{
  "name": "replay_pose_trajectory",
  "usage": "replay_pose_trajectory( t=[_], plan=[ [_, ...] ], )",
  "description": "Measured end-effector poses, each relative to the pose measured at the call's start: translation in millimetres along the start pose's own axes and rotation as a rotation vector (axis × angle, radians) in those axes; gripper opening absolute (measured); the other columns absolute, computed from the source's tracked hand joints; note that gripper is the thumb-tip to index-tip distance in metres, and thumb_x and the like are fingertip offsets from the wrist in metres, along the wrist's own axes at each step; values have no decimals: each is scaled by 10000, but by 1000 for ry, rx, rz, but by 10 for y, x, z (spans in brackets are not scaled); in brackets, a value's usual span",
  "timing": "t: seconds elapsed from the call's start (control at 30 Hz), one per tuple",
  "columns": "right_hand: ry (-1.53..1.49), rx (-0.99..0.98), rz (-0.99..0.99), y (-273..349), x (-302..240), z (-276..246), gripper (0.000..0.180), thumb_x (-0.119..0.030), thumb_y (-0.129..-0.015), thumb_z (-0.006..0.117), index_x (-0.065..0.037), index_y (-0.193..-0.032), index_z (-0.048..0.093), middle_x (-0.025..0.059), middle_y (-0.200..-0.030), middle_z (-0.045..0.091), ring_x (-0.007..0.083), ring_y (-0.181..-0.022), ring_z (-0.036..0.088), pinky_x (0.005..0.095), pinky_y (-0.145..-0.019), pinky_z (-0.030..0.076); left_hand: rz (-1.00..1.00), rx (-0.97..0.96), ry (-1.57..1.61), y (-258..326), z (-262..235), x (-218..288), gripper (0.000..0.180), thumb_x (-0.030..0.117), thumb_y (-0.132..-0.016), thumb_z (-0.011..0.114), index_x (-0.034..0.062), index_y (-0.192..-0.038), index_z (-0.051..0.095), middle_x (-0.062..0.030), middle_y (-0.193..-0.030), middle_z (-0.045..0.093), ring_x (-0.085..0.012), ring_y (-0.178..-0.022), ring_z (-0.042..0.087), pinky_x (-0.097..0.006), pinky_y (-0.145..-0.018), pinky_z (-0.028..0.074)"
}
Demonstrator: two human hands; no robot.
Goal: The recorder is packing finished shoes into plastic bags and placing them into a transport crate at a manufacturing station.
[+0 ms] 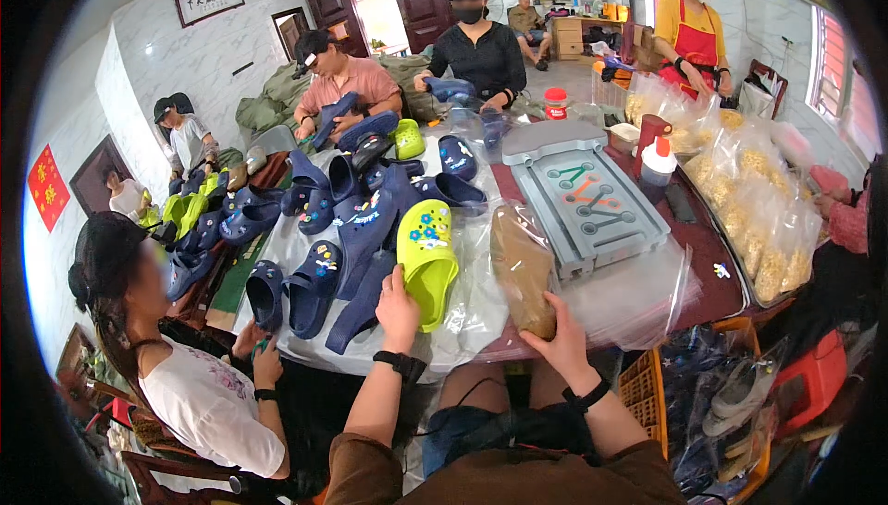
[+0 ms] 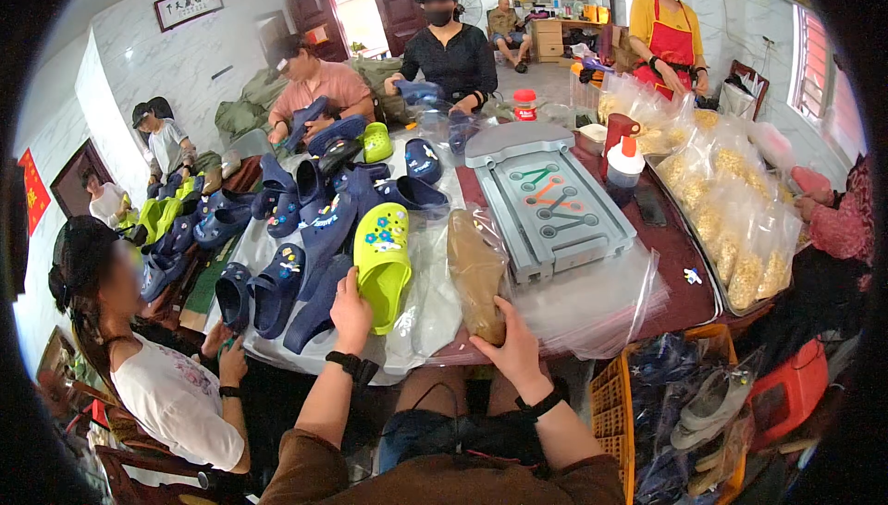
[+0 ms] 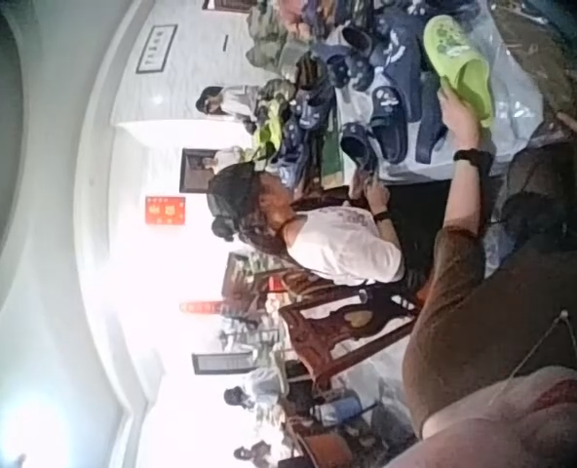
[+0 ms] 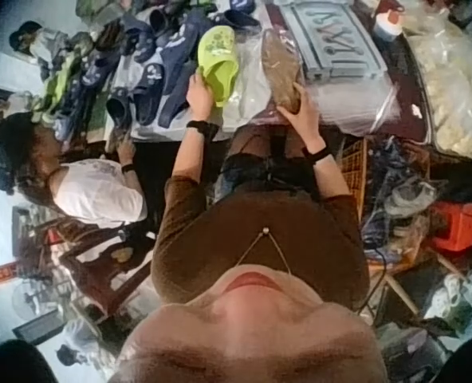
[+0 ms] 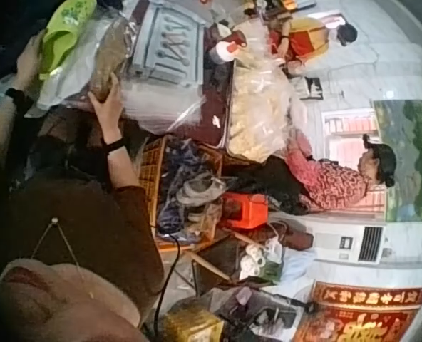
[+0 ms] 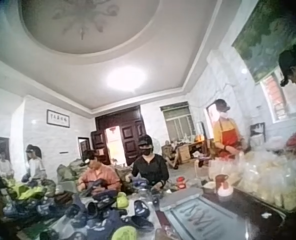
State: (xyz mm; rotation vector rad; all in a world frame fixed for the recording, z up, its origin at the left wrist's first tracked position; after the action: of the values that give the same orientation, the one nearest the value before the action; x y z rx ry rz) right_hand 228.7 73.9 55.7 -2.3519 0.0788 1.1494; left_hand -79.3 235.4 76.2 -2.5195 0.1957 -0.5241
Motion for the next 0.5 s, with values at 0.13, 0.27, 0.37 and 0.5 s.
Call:
replay_pose_trajectory(
  t=[0.13, 0.27, 0.37, 0.5],
  plan=[
    [-9, 81, -80, 86, 50, 55, 824, -345, -762, 857, -100, -1427, 438, 212, -1254, 616, 412, -1096, 627, 464, -867, 527, -20, 49, -88, -145, 113, -123, 601, 60, -886, 571, 147, -1463, 423, -143, -1195, 623, -360, -960, 665, -483, -749, 547],
    [-22, 181, -159, 184, 54, 24, 820, -299, -761, 867, -67, -1426, 448, 225, -1240, 623, 412, -1092, 633, 454, -873, 531, -73, 3, -135, -184, 280, -193, 631, 131, -893, 610, 121, -1483, 386, -168, -1122, 617, -352, -941, 666, -480, -711, 557],
    [-23, 178, -144, 208, 30, 31, 808, -278, -758, 873, -64, -1421, 462, 232, -1238, 628, 413, -1101, 635, 447, -880, 533, -87, -28, -172, -173, 347, -238, 700, 107, -880, 614, 92, -1520, 330, -160, -1123, 596, -349, -956, 667, -458, -727, 572],
    [-71, 151, -124, 197, 35, 54, 803, -276, -760, 870, -62, -1421, 468, 237, -1252, 626, 419, -1107, 635, 444, -883, 535, -143, -153, -51, -62, 388, -261, 797, 168, -882, 631, 67, -1554, 215, -269, -1237, 555, -417, -988, 656, -485, -779, 570]
  ],
)
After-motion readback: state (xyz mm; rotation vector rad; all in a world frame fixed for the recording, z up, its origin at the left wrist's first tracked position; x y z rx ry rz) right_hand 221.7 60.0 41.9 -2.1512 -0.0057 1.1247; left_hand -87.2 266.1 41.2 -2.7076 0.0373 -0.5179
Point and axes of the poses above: each hand's wrist, its own y-axis away from the middle knuckle, its own z-axis out of the palm, x = y × z, the point moved 9 cm from there along -y, towards the middle knuckle
